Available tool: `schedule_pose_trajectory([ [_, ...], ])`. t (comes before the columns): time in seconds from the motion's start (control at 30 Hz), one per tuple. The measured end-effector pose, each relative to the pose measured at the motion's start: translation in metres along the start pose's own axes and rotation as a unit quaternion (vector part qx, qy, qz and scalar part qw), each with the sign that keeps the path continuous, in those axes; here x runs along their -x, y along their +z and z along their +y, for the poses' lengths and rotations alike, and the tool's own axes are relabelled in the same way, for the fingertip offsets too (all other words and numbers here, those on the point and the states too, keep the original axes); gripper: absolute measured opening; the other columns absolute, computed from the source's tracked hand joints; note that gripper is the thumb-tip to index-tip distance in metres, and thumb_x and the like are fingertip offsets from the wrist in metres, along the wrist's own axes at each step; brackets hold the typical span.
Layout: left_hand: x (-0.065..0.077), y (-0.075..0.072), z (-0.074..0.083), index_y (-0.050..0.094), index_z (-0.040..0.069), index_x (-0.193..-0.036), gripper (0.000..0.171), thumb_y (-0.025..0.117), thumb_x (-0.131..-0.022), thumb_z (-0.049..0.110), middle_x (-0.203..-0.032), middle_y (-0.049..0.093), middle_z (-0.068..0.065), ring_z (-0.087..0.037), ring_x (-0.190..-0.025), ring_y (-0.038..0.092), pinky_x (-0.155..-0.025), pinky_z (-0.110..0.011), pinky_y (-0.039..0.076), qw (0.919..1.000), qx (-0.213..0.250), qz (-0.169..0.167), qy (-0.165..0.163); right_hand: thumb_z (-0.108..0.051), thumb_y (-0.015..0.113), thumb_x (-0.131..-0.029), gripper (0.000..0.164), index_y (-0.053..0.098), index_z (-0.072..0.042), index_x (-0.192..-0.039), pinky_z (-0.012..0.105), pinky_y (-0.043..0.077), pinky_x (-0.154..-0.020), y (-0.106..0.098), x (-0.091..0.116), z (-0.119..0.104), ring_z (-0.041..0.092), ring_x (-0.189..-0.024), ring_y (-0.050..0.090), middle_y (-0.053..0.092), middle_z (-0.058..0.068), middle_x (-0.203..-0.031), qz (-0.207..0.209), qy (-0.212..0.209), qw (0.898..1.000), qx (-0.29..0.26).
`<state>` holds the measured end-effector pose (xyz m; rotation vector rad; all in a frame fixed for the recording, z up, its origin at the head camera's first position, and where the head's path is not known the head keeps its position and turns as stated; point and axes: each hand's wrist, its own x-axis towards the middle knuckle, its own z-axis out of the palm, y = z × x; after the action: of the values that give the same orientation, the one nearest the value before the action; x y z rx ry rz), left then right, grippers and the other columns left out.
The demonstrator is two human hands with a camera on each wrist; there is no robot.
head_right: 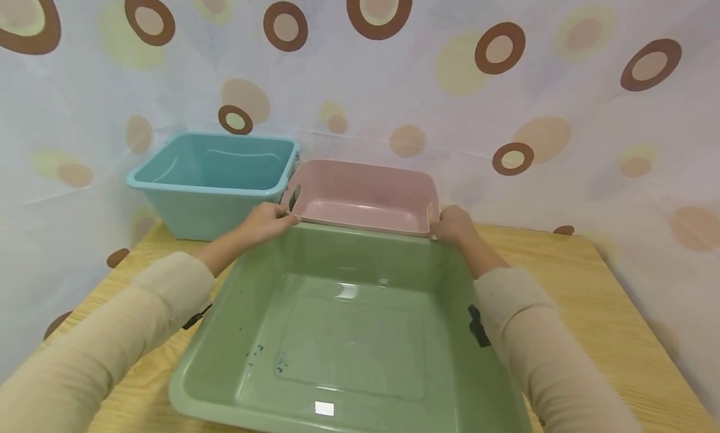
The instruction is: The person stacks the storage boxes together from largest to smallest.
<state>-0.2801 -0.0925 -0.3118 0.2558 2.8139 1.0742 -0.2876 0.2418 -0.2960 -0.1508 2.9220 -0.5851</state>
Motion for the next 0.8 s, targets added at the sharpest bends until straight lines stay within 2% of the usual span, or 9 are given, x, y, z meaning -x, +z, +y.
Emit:
schedule_pose_trajectory([
  [0.13,0.0,0.001,-0.001,0.059,-0.006,-0.117,0.044,0.049,-0.089,0.027,-0.12,0.061,-0.023,-0.028,-0.1,0.058,-0.085,-0.037,0.049,0.9998,-0.017,0.001,0.01,-0.014,0.043,-0.09,0.038,0.059,0.015,-0.109,0.035,0.043,-0.069,0.0,0.0,0.0,0.033,-0.086,0.05,0.056,0.034,-0.112,-0.002,0.007,1.0,0.0],
  [0.3,-0.001,0.002,0.0,0.064,-0.005,-0.107,0.041,0.05,-0.088,0.028,-0.101,0.065,-0.019,-0.022,-0.081,0.054,-0.069,-0.03,0.045,0.9988,-0.04,0.003,0.03,-0.014,0.043,-0.089,0.037,0.059,0.016,-0.107,0.038,0.044,-0.07,0.0,0.001,0.002,0.034,-0.087,0.051,0.056,0.034,-0.11,0.005,0.005,1.0,0.003],
  [0.47,0.0,0.002,0.004,0.065,-0.004,-0.104,0.038,0.051,-0.088,0.028,-0.081,0.058,-0.01,-0.018,-0.071,0.049,-0.059,-0.023,0.038,0.9985,-0.039,-0.003,0.038,-0.014,0.043,-0.089,0.04,0.057,0.016,-0.111,0.046,0.045,-0.08,-0.002,0.001,0.006,0.041,-0.099,0.051,0.052,0.036,-0.119,0.006,0.01,1.0,0.007],
  [0.53,0.0,0.002,0.005,0.065,-0.003,-0.105,0.038,0.05,-0.088,0.027,-0.082,0.058,-0.01,-0.018,-0.071,0.049,-0.06,-0.024,0.039,0.9977,-0.048,-0.013,0.046,-0.014,0.042,-0.09,0.041,0.056,0.016,-0.113,0.049,0.045,-0.085,-0.002,0.002,0.008,0.044,-0.105,0.05,0.05,0.037,-0.122,0.006,0.01,1.0,0.008],
  [0.7,-0.001,0.0,0.007,0.062,-0.005,-0.111,0.042,0.051,-0.088,0.029,-0.102,0.063,-0.018,-0.022,-0.082,0.052,-0.075,-0.034,0.046,0.9943,-0.08,-0.044,0.056,-0.014,0.04,-0.09,0.043,0.054,0.018,-0.115,0.053,0.042,-0.093,-0.004,0.003,0.011,0.049,-0.114,0.045,0.046,0.038,-0.125,0.007,0.007,1.0,0.008],
  [0.77,-0.001,-0.001,0.009,0.061,-0.005,-0.113,0.044,0.051,-0.088,0.03,-0.108,0.062,-0.02,-0.024,-0.087,0.052,-0.08,-0.037,0.046,0.9931,-0.088,-0.052,0.058,-0.014,0.041,-0.089,0.04,0.058,0.017,-0.109,0.05,0.045,-0.085,-0.005,0.003,0.012,0.046,-0.104,0.05,0.052,0.037,-0.117,0.011,0.007,1.0,0.01],
  [0.8,-0.001,-0.001,0.009,0.06,-0.006,-0.113,0.045,0.051,-0.088,0.03,-0.107,0.061,-0.02,-0.024,-0.087,0.052,-0.081,-0.038,0.046,0.9924,-0.091,-0.055,0.061,-0.014,0.042,-0.089,0.038,0.06,0.016,-0.104,0.047,0.047,-0.079,-0.005,0.003,0.012,0.044,-0.096,0.052,0.057,0.035,-0.108,0.013,0.008,1.0,0.011],
])
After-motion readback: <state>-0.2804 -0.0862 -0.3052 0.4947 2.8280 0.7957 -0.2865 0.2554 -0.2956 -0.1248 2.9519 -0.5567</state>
